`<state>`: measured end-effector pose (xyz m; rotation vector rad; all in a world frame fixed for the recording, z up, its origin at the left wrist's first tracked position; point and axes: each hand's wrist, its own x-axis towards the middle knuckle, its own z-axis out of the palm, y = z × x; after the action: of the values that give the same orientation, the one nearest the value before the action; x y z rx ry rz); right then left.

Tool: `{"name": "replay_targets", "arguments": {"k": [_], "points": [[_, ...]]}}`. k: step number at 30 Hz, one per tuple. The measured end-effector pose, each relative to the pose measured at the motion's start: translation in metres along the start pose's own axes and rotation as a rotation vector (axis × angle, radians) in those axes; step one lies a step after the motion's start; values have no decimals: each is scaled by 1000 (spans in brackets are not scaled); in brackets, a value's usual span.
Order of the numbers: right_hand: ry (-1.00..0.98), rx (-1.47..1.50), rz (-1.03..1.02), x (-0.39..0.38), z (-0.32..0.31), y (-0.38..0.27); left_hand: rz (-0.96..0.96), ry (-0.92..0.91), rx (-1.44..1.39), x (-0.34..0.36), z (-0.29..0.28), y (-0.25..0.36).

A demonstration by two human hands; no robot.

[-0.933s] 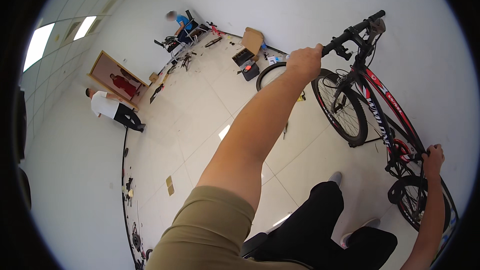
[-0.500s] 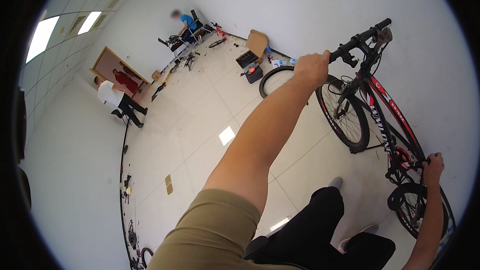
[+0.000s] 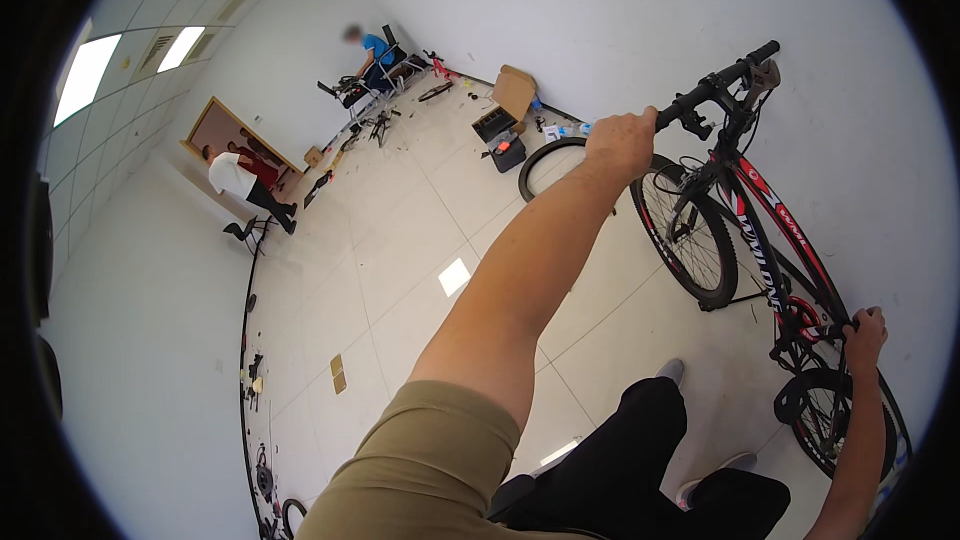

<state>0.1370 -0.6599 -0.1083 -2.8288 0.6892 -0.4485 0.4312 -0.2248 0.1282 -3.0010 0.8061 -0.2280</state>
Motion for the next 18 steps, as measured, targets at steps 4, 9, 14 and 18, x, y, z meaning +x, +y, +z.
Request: {"name": "replay_targets", "arguments": {"k": [4, 9, 14, 18], "points": [[1, -5, -3, 1, 0, 1, -7, -15, 1, 0, -2, 2], [-2, -8, -1, 1, 1, 1, 0, -5, 13, 0, -1, 1], [1, -4, 0, 1, 2, 0, 0, -1, 7, 0, 0, 1], [-1, -6, 6, 1, 0, 0, 11, 26, 15, 2, 4, 0]]}}
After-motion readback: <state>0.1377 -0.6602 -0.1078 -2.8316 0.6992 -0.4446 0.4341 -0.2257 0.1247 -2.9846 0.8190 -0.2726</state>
